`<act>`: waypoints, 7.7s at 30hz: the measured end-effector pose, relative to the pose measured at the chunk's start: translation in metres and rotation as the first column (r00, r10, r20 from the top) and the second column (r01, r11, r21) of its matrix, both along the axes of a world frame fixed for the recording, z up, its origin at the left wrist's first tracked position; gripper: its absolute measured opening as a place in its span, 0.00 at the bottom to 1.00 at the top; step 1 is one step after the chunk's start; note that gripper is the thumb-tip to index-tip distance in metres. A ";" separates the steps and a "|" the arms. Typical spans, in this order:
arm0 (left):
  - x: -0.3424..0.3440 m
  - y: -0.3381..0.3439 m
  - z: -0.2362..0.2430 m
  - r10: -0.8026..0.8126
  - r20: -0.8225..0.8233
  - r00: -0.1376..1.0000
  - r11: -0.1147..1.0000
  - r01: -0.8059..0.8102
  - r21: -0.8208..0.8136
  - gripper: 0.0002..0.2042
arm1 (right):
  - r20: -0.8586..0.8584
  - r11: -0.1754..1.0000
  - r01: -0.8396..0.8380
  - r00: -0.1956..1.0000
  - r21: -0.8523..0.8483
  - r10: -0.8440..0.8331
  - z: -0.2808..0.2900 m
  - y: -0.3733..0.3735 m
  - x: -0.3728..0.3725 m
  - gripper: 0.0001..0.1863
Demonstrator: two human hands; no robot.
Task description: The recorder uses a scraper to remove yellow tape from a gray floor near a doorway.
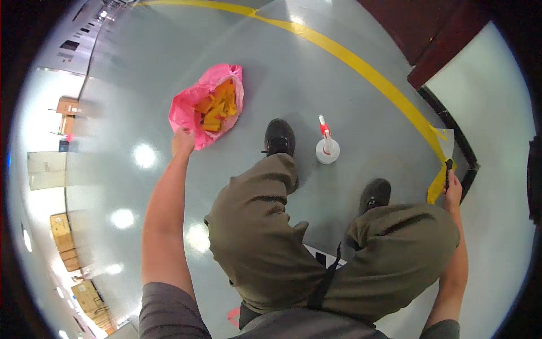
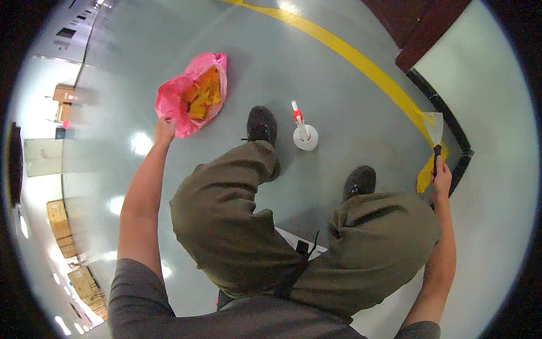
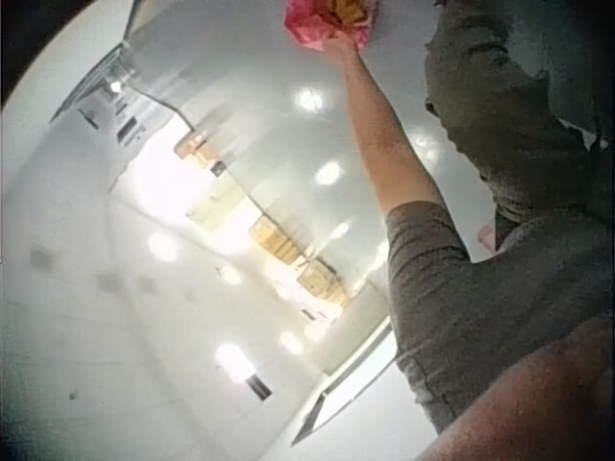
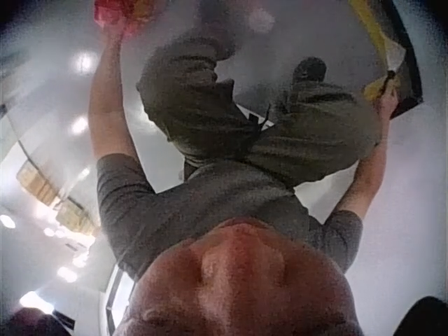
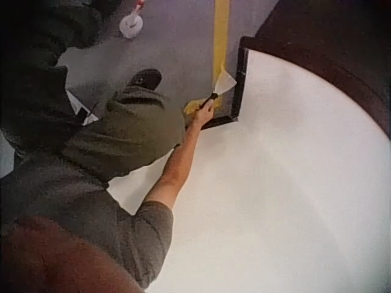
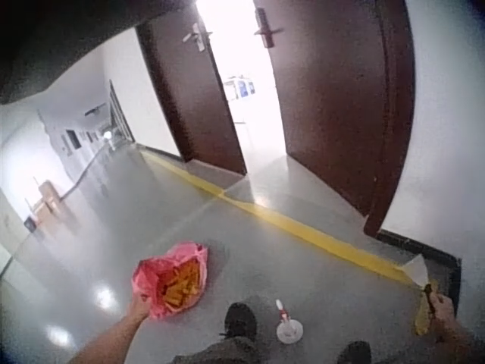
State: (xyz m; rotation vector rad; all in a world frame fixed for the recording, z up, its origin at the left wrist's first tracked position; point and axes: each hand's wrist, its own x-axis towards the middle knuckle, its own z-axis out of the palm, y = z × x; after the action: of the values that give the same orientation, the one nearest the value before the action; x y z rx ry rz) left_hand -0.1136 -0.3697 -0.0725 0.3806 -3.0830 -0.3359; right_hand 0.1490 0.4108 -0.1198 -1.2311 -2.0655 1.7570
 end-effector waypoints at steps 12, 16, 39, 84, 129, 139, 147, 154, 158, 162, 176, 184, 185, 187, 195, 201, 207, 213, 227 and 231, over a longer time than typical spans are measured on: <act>-0.007 -0.078 -0.087 0.443 0.080 0.893 0.890 -0.449 0.080 0.34 | 0.056 0.835 -0.532 0.846 0.144 0.530 0.206 -0.199 -0.190 0.16; 0.008 -0.049 -0.083 0.334 0.044 0.941 0.850 -0.322 0.416 0.27 | 0.258 0.621 -0.768 0.639 0.160 0.724 0.214 -0.292 -0.250 0.19; 0.115 -0.001 -0.073 -0.405 -0.190 0.895 0.879 0.438 0.189 0.25 | 0.366 0.144 -0.986 0.167 0.089 0.916 -0.017 -0.591 -0.225 0.29; -0.004 0.270 0.158 -0.556 -0.429 0.712 0.520 0.701 0.488 0.08 | 0.104 0.883 0.391 0.921 -0.261 -0.377 0.040 -0.116 0.148 0.15; 0.078 0.393 0.092 -0.945 -0.306 0.119 0.008 0.940 0.341 0.07 | 0.349 0.859 0.511 0.812 -0.040 -0.467 -0.053 0.028 0.045 0.16; 0.078 0.396 0.084 -0.959 -0.248 0.139 0.035 0.924 0.380 0.06 | 0.445 0.949 0.190 0.848 0.251 -0.287 -0.059 0.033 0.040 0.22; 0.078 0.392 0.080 -0.975 -0.182 0.128 0.055 0.932 0.359 0.07 | 0.458 0.964 0.256 0.850 0.068 -0.259 -0.051 0.055 0.009 0.16; 0.080 0.396 0.086 -0.980 -0.131 0.150 0.090 0.920 0.381 0.08 | 0.372 0.924 0.325 0.898 -0.204 -0.234 -0.020 0.010 0.090 0.16; 0.079 0.392 0.087 -0.980 -0.087 0.181 0.133 0.909 0.395 0.06 | 0.361 0.856 0.401 0.890 -0.328 -0.279 -0.037 -0.053 0.144 0.16; 0.082 0.387 0.083 -0.980 -0.135 0.148 0.091 0.929 0.358 0.06 | 0.404 0.833 0.409 0.879 -0.372 -0.251 -0.049 -0.095 0.144 0.15; 0.080 0.387 0.080 -0.984 -0.033 0.174 0.150 0.917 0.369 0.06 | 0.410 0.858 0.429 0.863 -0.282 -0.296 -0.058 -0.058 0.115 0.17; 0.076 0.377 0.078 -0.974 -0.119 0.192 0.128 0.904 0.408 0.07 | 0.335 0.823 0.450 0.879 -0.347 -0.339 -0.066 -0.104 0.143 0.16; 0.078 0.380 0.079 -0.974 -0.122 0.190 0.124 0.903 0.412 0.07 | 0.349 0.813 0.483 0.861 -0.325 -0.371 -0.074 -0.079 0.132 0.16; 0.077 0.383 0.084 -0.979 -0.057 0.197 0.160 0.909 0.385 0.07 | 0.372 0.787 0.545 0.821 -0.288 -0.433 -0.080 -0.031 0.109 0.16; 0.072 0.379 0.086 -0.964 -0.126 0.233 0.163 0.898 0.409 0.08 | 0.272 0.904 0.406 0.892 -0.134 -0.360 -0.048 -0.110 0.195 0.19; 0.070 0.378 0.090 -0.967 -0.126 0.222 0.152 0.896 0.418 0.08 | 0.407 0.815 0.545 0.801 -0.195 -0.439 -0.060 -0.172 0.255 0.20; 0.081 0.389 0.085 -0.963 -0.165 0.214 0.116 0.879 0.462 0.08 | 0.134 0.846 0.523 0.850 -0.103 -0.509 -0.106 -0.015 0.162 0.15; 0.077 0.370 0.085 -0.974 -0.092 0.206 0.151 0.898 0.413 0.07 | 0.383 0.789 0.574 0.794 -0.221 -0.471 -0.072 0.005 0.093 0.15; 0.079 0.370 0.080 -0.966 -0.092 0.242 0.165 0.849 0.501 0.07 | 0.336 0.863 0.492 0.837 -0.113 -0.432 -0.083 -0.118 0.187 0.18; 0.080 0.372 0.083 -0.976 -0.067 0.205 0.151 0.871 0.468 0.08 | 0.355 0.827 0.536 0.817 -0.174 -0.455 -0.083 -0.018 0.103 0.18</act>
State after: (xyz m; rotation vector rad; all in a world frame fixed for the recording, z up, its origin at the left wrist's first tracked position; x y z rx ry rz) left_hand -0.0340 0.0023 0.0101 -1.8343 -2.8888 -1.0051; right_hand 0.2519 0.3929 -0.2030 -2.0136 -1.4362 1.6947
